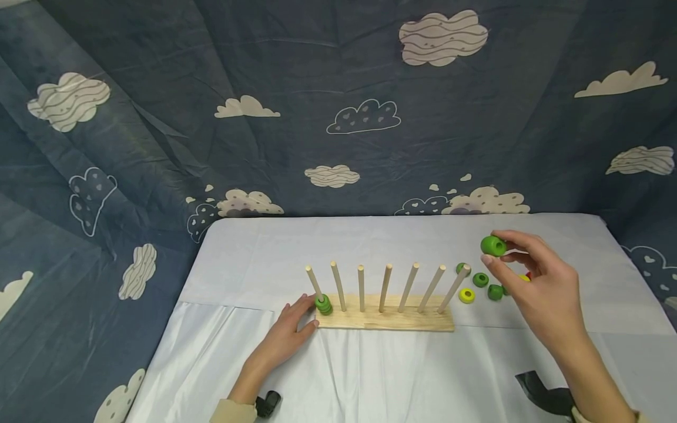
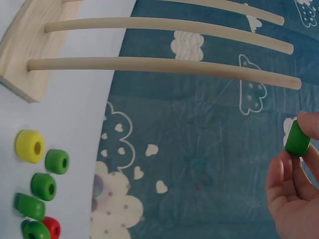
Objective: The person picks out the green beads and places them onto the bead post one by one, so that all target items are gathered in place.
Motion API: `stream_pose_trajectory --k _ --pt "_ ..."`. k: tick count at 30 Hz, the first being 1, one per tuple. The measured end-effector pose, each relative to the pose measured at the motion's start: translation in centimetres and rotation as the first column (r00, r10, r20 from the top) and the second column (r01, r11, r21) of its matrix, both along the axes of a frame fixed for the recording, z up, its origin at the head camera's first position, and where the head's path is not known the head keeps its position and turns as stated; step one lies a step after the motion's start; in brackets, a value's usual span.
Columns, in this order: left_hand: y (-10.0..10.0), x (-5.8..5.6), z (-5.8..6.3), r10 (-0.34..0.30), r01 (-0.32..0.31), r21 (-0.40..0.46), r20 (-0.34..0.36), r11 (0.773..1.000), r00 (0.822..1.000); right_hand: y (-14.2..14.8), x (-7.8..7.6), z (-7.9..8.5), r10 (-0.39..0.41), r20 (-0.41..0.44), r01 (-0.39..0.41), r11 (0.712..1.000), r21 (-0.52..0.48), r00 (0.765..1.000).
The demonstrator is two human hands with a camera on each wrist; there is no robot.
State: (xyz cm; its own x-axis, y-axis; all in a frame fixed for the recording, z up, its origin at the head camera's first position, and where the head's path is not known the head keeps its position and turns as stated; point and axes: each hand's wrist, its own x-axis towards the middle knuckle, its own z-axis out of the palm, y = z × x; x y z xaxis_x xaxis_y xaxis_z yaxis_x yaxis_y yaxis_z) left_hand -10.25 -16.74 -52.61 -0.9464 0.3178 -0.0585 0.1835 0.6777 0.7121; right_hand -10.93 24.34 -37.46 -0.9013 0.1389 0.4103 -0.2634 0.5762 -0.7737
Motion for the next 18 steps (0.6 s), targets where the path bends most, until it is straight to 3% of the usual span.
stream_pose_trajectory --k 10,18 --pt "-0.1 -0.1 -0.2 -0.004 0.004 0.002 -0.008 1.0 1.0 -1.2 -0.3 1.3 0.082 -0.051 -0.084 0.996 -0.042 0.995" --pt "-0.1 -0.1 -0.1 0.002 -0.002 -0.001 0.011 1.0 1.0 -2.3 -0.6 2.2 0.144 -0.059 -0.144 0.989 -0.007 0.988"
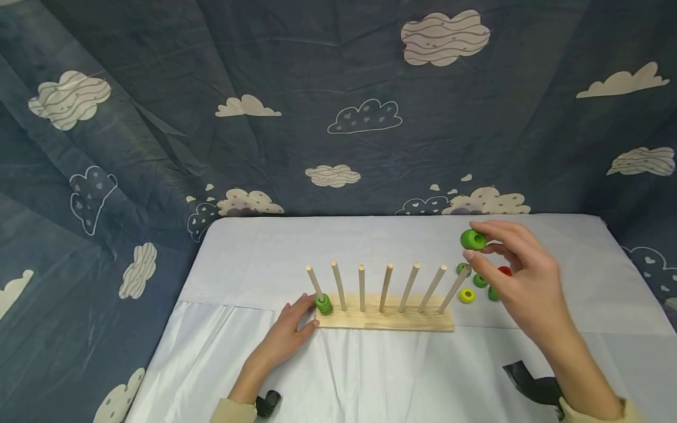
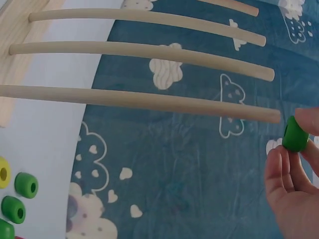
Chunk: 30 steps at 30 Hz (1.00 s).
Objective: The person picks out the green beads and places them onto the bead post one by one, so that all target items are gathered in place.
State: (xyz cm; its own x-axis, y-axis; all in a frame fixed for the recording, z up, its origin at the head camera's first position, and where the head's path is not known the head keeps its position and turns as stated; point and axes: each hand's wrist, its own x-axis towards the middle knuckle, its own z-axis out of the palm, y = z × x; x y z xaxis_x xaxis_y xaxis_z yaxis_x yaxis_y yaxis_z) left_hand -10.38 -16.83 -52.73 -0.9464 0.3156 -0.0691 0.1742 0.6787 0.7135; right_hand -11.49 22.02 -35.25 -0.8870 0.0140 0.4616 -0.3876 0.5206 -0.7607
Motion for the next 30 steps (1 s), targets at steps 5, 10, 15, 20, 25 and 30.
stream_pose_trajectory --k 5,10,15,20,25,30 --pt "0.0 0.0 0.1 -0.001 0.001 -0.003 0.009 1.0 1.0 -0.4 -0.2 0.3 0.033 -0.021 -0.032 0.999 0.035 0.999" --pt "0.0 0.0 0.2 -0.005 0.005 0.003 0.015 1.0 1.0 -0.9 -0.6 0.7 0.098 -0.071 -0.096 0.995 0.037 0.993" --pt "0.0 0.0 0.2 -0.004 0.003 0.004 0.021 1.0 1.0 -1.4 -1.0 1.1 0.149 -0.101 -0.148 0.989 0.023 0.984" --pt "0.0 0.0 0.2 -0.001 0.001 0.004 0.018 1.0 1.0 -2.0 -1.3 1.4 0.182 -0.119 -0.178 0.983 0.047 0.976" --pt "0.0 0.0 0.2 0.001 -0.001 -0.001 0.015 1.0 1.0 -2.8 -1.7 1.8 0.213 -0.135 -0.2 0.974 0.105 0.968" --pt "0.0 0.0 0.2 0.0 0.0 0.0 0.015 1.0 1.0 -3.6 -2.0 2.3 0.252 -0.146 -0.229 0.961 0.153 0.957"
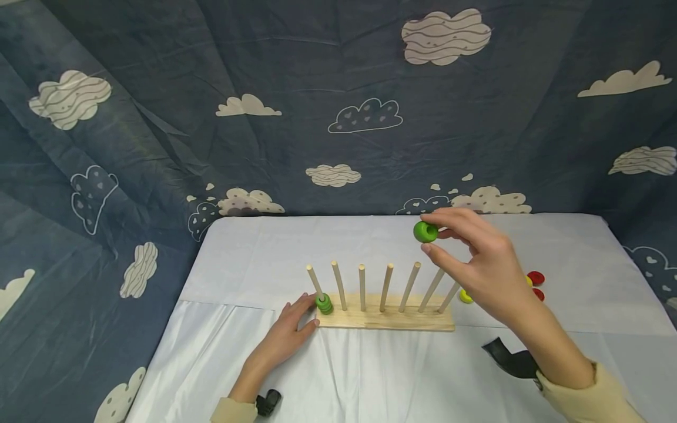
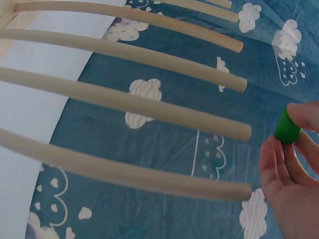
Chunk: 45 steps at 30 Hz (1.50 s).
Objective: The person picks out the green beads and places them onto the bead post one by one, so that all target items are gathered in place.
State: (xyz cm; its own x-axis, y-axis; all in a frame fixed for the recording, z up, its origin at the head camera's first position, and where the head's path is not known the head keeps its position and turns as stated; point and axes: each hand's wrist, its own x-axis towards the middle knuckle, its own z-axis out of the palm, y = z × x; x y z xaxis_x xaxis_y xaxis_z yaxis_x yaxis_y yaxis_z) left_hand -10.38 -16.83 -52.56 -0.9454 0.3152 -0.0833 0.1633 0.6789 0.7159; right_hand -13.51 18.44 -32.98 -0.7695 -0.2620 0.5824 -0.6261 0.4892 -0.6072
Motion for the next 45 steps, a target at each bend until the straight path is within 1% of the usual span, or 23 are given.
stream_pose_trajectory --k 4,14,19,21,29,34,39,45 --pt "0.0 0.0 0.0 0.005 -0.005 0.002 0.008 1.0 1.0 -0.4 -0.1 0.2 0.04 -0.002 -0.04 0.999 0.011 0.999" --pt "0.0 0.0 0.3 0.004 -0.004 0.0 0.025 1.0 1.0 -1.5 -0.6 0.4 0.043 0.039 -0.046 0.994 0.103 0.998" --pt "0.0 0.0 0.2 -0.004 0.004 -0.006 -0.005 1.0 1.0 -2.1 -0.8 0.4 0.07 0.056 -0.076 0.99 0.122 0.996" --pt "0.0 0.0 0.1 -0.005 0.005 0.0 -0.017 1.0 1.0 -2.4 -0.9 0.4 0.076 0.068 -0.084 0.989 0.124 0.995" --pt "-0.1 0.0 -0.1 -0.009 0.009 0.001 -0.012 1.0 1.0 -3.6 -1.0 0.6 0.104 0.123 -0.118 0.986 0.118 0.987" --pt "0.0 0.0 0.1 -0.01 0.01 0.001 -0.012 1.0 1.0 -4.4 -1.1 0.7 0.148 0.118 -0.16 0.982 0.101 0.982" --pt "0.1 0.0 0.2 0.001 -0.001 -0.009 0.004 1.0 1.0 -5.2 -1.3 0.7 0.204 0.113 -0.215 0.972 0.093 0.973" --pt "0.0 -0.1 0.1 -0.005 0.006 -0.021 0.014 1.0 1.0 -6.0 -1.6 0.6 0.254 0.096 -0.261 0.963 0.066 0.962"
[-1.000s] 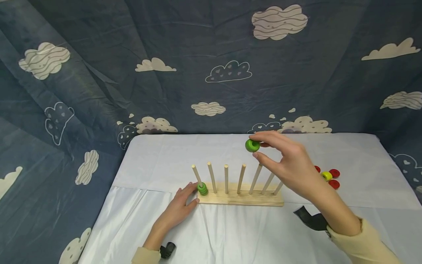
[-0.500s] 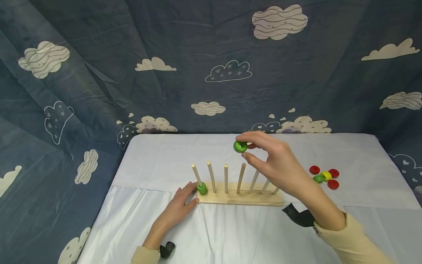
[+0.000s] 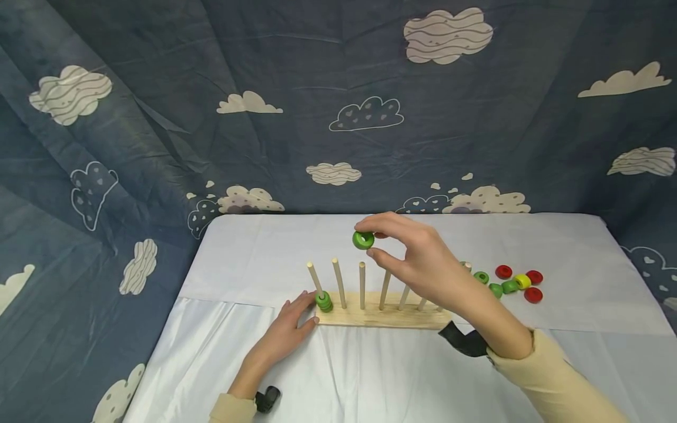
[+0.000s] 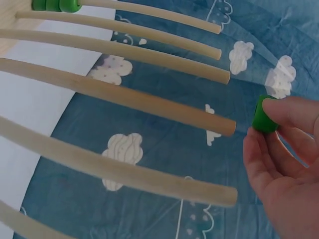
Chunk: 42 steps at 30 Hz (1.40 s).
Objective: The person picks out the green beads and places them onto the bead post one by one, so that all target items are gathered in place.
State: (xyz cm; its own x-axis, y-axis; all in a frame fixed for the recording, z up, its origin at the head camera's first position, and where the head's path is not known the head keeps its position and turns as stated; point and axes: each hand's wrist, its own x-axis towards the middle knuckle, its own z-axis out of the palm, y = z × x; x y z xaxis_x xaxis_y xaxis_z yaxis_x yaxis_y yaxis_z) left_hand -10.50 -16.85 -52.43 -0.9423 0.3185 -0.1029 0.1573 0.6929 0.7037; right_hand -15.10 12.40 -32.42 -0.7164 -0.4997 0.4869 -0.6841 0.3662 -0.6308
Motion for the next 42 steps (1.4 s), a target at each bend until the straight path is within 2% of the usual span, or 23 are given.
stream_pose_trajectory --k 7,14,29,37,42 --pt "0.0 -0.1 0.0 -0.011 0.011 0.01 0.002 1.0 1.0 -1.1 -0.3 0.2 0.047 0.029 -0.047 0.999 0.007 0.998" --pt "0.0 -0.2 -0.1 -0.01 0.01 0.005 0.0 1.0 1.0 -2.1 -0.8 0.1 0.118 0.052 -0.117 0.993 -0.027 0.992" --pt "-0.1 -0.2 0.0 -0.01 0.01 0.001 0.013 1.0 1.0 -4.3 -1.3 -0.4 0.184 0.095 -0.179 0.982 -0.057 0.978" --pt "-0.1 -0.2 0.0 -0.02 0.02 0.017 -0.001 1.0 1.0 -5.5 -1.5 -0.3 0.236 0.103 -0.234 0.972 -0.028 0.966" --pt "-0.2 -0.2 0.0 -0.014 0.014 0.023 0.006 1.0 1.0 -6.0 -1.6 -0.3 0.243 0.151 -0.249 0.968 0.022 0.958"
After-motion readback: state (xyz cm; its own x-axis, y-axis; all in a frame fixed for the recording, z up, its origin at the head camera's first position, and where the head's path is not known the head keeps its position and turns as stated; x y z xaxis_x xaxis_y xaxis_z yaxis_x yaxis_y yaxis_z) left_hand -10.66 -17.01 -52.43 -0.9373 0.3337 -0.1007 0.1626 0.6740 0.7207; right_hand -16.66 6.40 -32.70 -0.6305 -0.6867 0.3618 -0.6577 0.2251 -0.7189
